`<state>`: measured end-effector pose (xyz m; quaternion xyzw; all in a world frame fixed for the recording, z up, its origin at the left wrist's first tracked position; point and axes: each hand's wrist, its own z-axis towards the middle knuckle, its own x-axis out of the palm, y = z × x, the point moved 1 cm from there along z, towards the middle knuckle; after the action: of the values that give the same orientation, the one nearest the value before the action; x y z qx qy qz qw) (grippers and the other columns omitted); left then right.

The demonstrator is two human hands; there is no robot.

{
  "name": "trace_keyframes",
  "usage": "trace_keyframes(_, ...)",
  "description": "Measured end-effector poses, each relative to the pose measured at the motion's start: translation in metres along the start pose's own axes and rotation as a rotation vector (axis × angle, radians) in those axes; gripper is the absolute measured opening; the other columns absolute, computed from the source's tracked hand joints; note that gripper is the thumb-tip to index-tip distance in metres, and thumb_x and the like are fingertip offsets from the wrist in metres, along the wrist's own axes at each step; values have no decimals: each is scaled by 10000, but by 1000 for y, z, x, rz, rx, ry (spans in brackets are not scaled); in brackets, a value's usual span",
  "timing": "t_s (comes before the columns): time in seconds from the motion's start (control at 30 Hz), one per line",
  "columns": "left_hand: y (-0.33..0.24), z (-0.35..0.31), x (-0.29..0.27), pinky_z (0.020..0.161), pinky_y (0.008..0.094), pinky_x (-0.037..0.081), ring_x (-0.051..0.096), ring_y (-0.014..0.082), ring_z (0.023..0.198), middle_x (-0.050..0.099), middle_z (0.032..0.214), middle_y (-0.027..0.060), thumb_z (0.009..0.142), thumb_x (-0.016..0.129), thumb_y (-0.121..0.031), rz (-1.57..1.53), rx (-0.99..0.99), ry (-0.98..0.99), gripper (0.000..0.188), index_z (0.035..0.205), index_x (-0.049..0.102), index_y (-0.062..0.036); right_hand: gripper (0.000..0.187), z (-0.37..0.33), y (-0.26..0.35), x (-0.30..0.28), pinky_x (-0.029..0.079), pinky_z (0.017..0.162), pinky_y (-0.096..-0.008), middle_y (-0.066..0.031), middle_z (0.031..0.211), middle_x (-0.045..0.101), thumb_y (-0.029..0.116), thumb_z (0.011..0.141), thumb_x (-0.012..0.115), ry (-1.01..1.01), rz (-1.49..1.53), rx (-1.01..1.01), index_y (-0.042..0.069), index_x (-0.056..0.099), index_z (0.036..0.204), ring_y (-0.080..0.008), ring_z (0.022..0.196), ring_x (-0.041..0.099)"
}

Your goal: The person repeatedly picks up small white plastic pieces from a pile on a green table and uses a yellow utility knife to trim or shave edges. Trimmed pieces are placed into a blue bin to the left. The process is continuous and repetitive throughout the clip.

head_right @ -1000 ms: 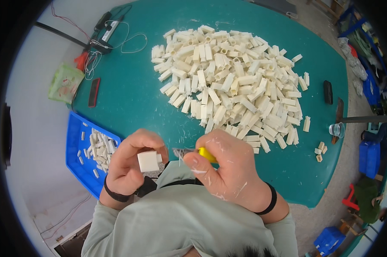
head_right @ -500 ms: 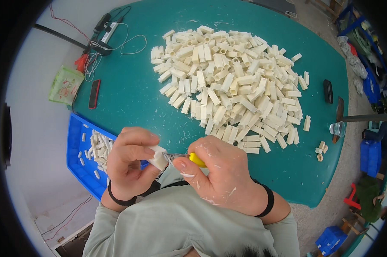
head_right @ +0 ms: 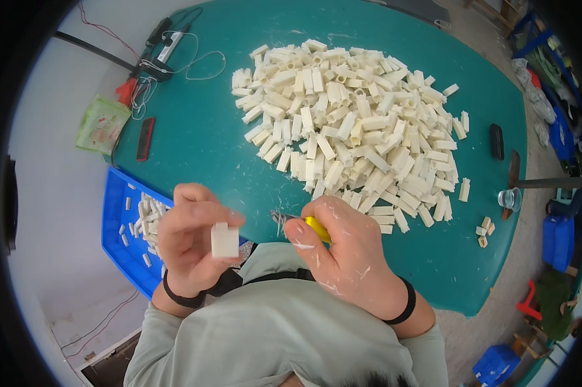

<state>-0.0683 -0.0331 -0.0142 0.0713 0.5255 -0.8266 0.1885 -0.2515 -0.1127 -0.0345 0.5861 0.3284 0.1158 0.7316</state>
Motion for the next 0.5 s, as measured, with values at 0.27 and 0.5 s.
trace_keyframes(0.27,18,-5,3,790,271,473,564,149,922,573,1000,113,786,646,25,-660,-367,-201,367,1053,406,-52,235,-8,3,11,422,518,-285,-104,714,571,99,713,715,128,135,-115,19,555,864,-224,583,553)
trace_keyframes(0.5,7,-6,4,716,249,448,549,98,806,564,877,31,771,622,36,-609,-463,161,531,1252,411,-44,184,-4,11,9,409,489,-289,-80,690,562,30,698,702,35,172,-167,37,566,821,-204,555,534)
